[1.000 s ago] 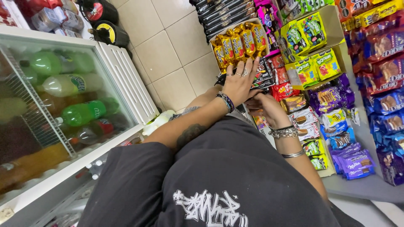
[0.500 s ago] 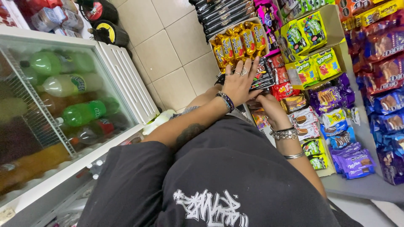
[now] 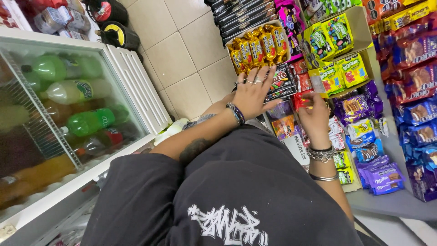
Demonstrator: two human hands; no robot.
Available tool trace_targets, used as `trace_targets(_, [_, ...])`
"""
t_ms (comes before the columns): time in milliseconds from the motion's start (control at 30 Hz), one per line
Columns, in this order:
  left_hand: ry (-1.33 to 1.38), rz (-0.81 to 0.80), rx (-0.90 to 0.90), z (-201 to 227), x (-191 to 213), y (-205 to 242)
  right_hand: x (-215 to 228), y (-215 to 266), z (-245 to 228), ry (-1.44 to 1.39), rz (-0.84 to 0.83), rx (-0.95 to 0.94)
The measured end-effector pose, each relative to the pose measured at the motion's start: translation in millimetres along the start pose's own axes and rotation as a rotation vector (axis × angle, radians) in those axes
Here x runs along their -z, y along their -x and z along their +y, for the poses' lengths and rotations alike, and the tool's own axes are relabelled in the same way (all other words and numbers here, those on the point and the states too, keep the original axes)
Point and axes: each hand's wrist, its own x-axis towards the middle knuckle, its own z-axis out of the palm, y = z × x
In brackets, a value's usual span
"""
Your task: The person picks up various packages of snacks and candies and places them onto display shelves, organizing them into designated sections.
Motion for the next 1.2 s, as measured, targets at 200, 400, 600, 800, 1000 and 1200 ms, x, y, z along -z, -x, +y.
trace_targets(200, [0.548,-0.216,0.432,-27,25,27,30,-1,-126,-0.281,-0.188,-0.05])
trace_targets(400, [1.574,-0.336,1.509,-1,44,-15,18,-28,-146,-0.349,-0.239,-0.302])
trace_targets(600, [2.078,-0.19,1.438,13,-63,1,7,-34,-155,-0.22,-0.358,-0.351])
trace_targets(800, [2.176,-0.051,1.526,22,-78,-2,7,-10,-208,-0.453,-0.297,-0.397])
trace_targets(1000, [2.222,-0.017,1.558,21,-53,-9,12,-26,-166,-0.366,-0.33,-0.417])
trace_targets(1200, [2.239,0.017,1.557,20,-55,-12,2,-43,-139,-0.347,-0.391,-0.425])
